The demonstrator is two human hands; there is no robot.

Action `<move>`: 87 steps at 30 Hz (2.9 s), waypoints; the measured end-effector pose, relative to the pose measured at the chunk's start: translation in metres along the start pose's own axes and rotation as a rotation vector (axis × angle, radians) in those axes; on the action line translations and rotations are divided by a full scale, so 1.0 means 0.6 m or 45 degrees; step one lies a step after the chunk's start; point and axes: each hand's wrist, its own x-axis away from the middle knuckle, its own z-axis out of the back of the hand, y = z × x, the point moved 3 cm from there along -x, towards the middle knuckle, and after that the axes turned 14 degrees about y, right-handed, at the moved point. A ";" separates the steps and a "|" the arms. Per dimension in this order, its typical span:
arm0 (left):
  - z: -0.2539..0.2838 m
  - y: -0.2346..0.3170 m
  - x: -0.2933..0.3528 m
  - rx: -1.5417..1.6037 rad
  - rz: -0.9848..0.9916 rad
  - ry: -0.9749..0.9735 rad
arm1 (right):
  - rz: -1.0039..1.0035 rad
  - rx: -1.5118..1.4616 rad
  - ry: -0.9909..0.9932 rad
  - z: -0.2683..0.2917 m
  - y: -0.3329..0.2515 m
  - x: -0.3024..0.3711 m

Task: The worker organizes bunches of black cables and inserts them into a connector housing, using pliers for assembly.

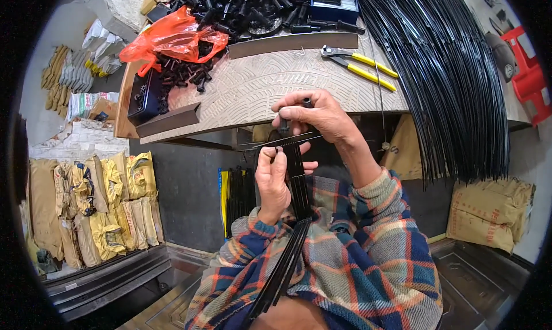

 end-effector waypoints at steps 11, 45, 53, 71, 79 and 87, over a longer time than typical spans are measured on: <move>-0.016 0.001 0.046 0.034 -0.120 -0.002 | 0.007 -0.041 -0.101 -0.021 0.017 0.014; -0.025 -0.007 0.028 -0.029 -0.091 0.023 | 0.013 -0.008 -0.023 -0.032 0.030 -0.007; -0.023 -0.008 0.019 0.004 -0.077 0.057 | 0.206 0.081 -0.081 -0.035 0.036 -0.011; -0.021 0.009 0.025 -0.124 -0.128 0.091 | 0.456 0.328 -0.178 -0.037 0.008 0.000; -0.014 0.015 0.027 0.068 -0.088 0.178 | 0.178 -0.282 0.111 -0.009 0.044 0.006; 0.010 0.017 0.026 0.056 -0.278 0.268 | 0.112 -0.112 0.420 -0.017 0.046 0.100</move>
